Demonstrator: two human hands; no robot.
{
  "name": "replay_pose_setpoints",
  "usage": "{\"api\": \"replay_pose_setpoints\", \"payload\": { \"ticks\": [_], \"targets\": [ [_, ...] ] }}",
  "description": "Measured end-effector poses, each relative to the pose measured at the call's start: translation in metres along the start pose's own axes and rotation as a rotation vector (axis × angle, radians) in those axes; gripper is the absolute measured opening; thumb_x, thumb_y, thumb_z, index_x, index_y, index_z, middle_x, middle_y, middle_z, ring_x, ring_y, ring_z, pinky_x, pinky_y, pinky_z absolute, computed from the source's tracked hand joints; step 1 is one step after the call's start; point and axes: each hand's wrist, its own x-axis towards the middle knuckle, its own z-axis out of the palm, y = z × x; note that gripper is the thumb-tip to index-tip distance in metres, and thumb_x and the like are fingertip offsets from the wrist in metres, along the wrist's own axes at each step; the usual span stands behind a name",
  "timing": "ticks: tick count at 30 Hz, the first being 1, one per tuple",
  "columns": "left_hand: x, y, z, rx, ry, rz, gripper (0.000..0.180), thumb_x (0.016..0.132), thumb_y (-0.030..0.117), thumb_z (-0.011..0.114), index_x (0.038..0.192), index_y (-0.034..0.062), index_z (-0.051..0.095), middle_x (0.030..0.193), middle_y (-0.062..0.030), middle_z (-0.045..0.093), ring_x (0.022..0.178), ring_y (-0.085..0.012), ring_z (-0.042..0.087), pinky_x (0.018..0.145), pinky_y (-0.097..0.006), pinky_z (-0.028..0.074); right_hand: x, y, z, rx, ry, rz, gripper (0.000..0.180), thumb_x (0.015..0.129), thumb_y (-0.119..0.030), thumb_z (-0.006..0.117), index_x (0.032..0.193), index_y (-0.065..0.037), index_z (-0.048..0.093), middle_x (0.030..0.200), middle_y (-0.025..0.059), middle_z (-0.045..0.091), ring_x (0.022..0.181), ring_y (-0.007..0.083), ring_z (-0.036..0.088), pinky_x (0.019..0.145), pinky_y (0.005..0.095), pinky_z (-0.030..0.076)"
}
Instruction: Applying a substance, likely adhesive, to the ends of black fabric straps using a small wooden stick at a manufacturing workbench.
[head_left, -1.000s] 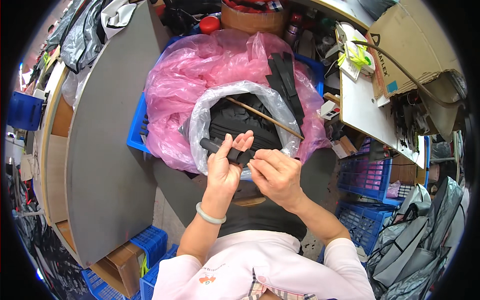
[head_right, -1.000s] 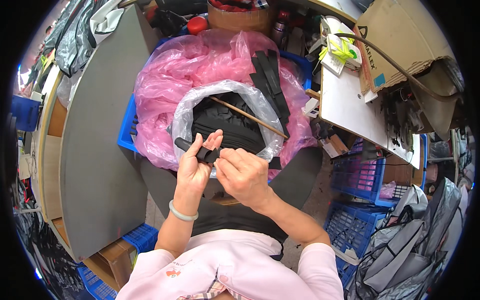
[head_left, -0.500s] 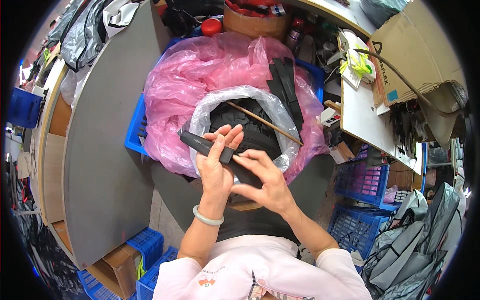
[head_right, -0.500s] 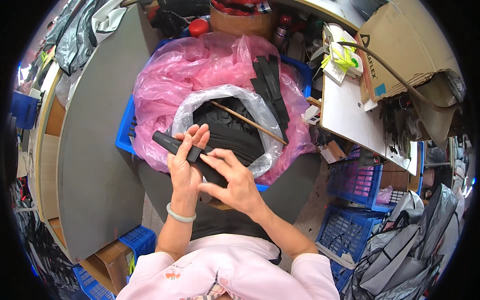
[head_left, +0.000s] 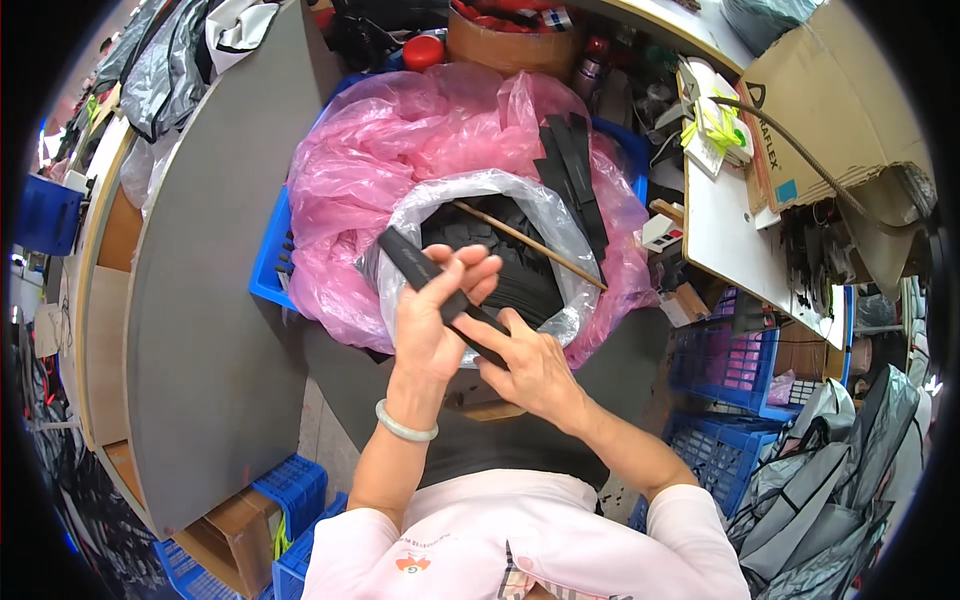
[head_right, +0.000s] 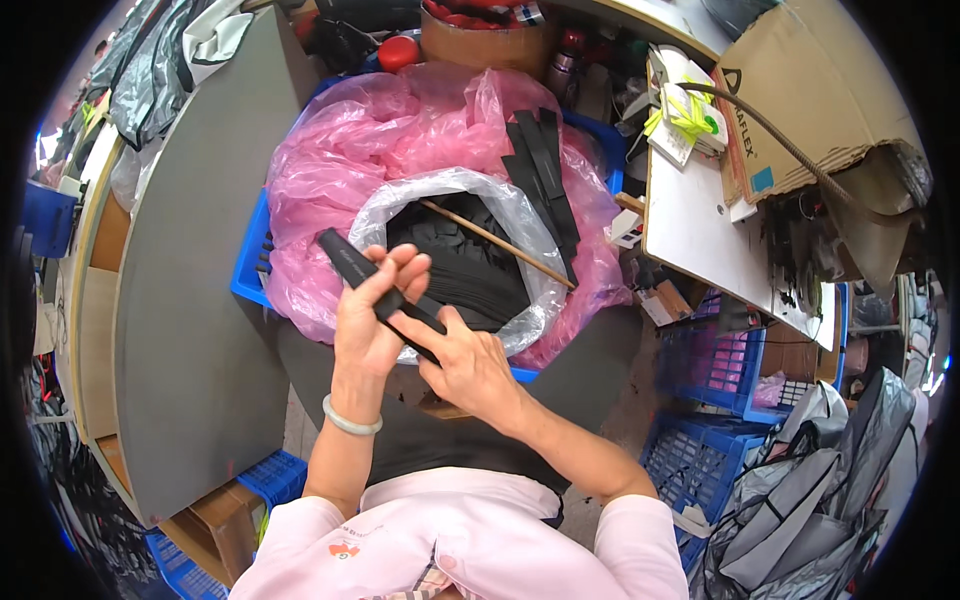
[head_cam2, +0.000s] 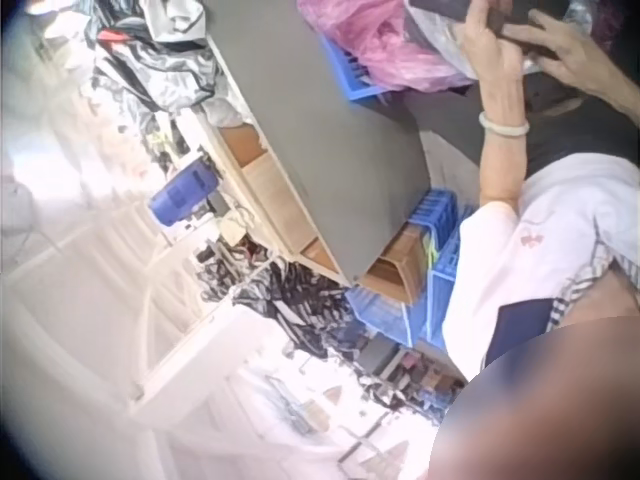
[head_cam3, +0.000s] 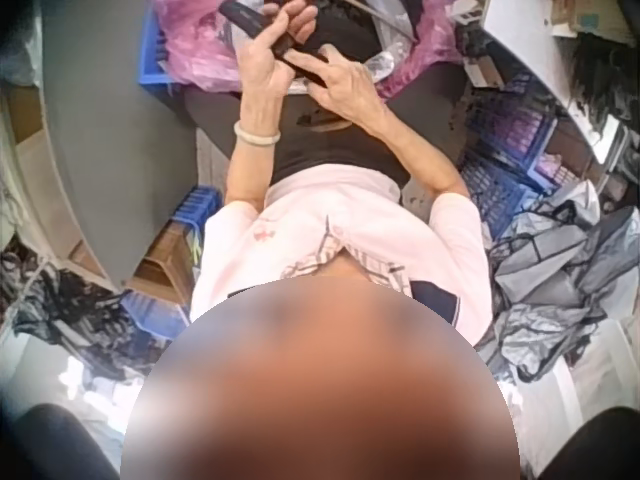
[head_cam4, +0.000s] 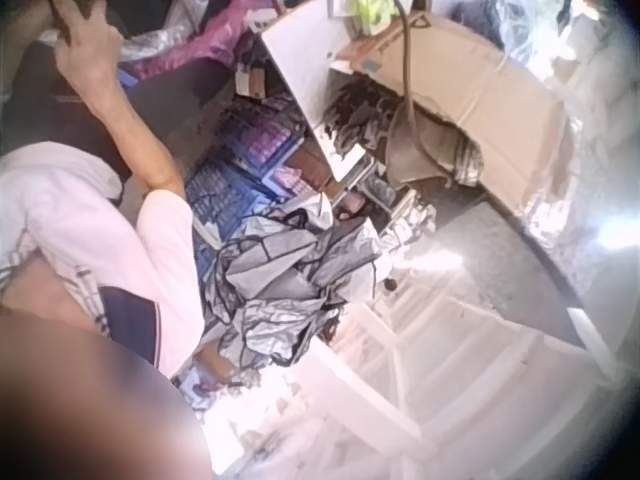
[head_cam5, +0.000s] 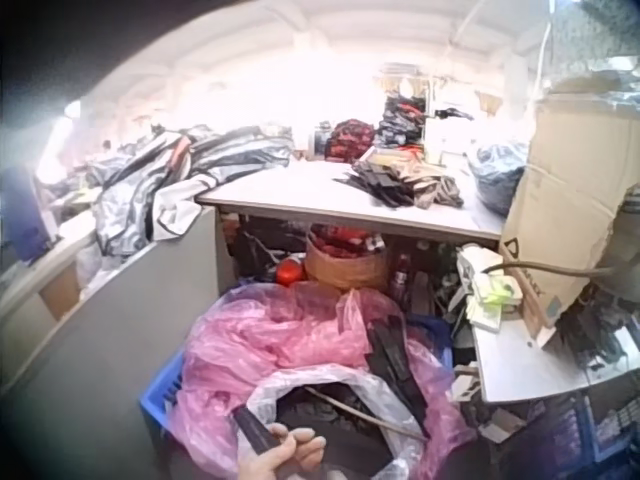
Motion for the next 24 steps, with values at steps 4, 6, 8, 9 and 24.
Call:
{"api": "replay_pose_setpoints", "payload": {
  "ticks": [4, 6, 8, 9, 24],
  "targets": [
    [-0.002, -0.018, -0.009, -0.129, -0.025, -0.078, 0.018, 0.086, -0.001, 0.054, 0.102, 0.0062, 0.05, 0.106, -0.0207, 0.06, 0.099, -0.0335, 0.061, 0.09, -0.042, 0.048, 0.02, 0.024, 0.021, -0.05, 0.028, -0.107, 0.023, 0.07, -0.005, 0.057, 0.093, -0.008, 0.059, 0.066, 0.0222, 0.057, 0.069, 0.0387, 0.059, 0.055, 0.0457, 0.047],
    [0.003, -0.013, -0.015, -0.143, 0.005, -0.096, 0.016, 0.087, 0.0, 0.055, 0.101, 0.0065, 0.051, 0.105, -0.0195, 0.061, 0.099, -0.0326, 0.061, 0.089, -0.041, 0.049, 0.022, 0.027, 0.025, -0.088, -0.114, -0.07, 0.026, 0.071, -0.009, 0.059, 0.097, -0.009, 0.057, 0.079, 0.0218, 0.058, 0.067, 0.0389, 0.059, 0.056, 0.0465, 0.047],
    [0.009, -0.002, -0.025, -0.315, 0.112, -0.136, 0.015, 0.087, 0.001, 0.056, 0.1, 0.0066, 0.053, 0.104, -0.018, 0.061, 0.099, -0.0313, 0.061, 0.087, -0.04, 0.05, 0.01, 0.003, 0.012, -0.092, -0.058, -0.107, 0.043, 0.072, -0.011, 0.063, 0.113, -0.016, 0.052, 0.106, 0.0205, 0.051, 0.067, 0.0396, 0.059, 0.056, 0.0458, 0.049],
    [0.013, 0.006, -0.027, -0.381, 0.106, -0.12, 0.016, 0.086, 0.001, 0.056, 0.101, 0.0068, 0.053, 0.102, -0.0169, 0.062, 0.098, -0.0295, 0.062, 0.084, -0.039, 0.051, 0.002, 0.002, 0.007, -0.086, -0.106, -0.062, 0.044, 0.072, -0.009, 0.063, 0.114, -0.016, 0.052, 0.105, 0.0199, 0.052, 0.068, 0.0397, 0.059, 0.056, 0.0457, 0.05],
    [-0.008, 0.004, 0.005, 0.285, -0.155, -0.037, 0.018, 0.087, 0.014, 0.059, 0.096, -0.0013, 0.056, 0.066, -0.0063, 0.057, 0.056, -0.0134, 0.055, 0.085, -0.034, 0.048, -0.012, 0.032, 0.029, -0.14, 0.057, -0.139, 0.057, 0.069, -0.008, 0.067, 0.122, -0.024, 0.053, 0.089, 0.0124, 0.05, 0.063, 0.0318, 0.06, 0.049, 0.0388, 0.049]
  ]
}}
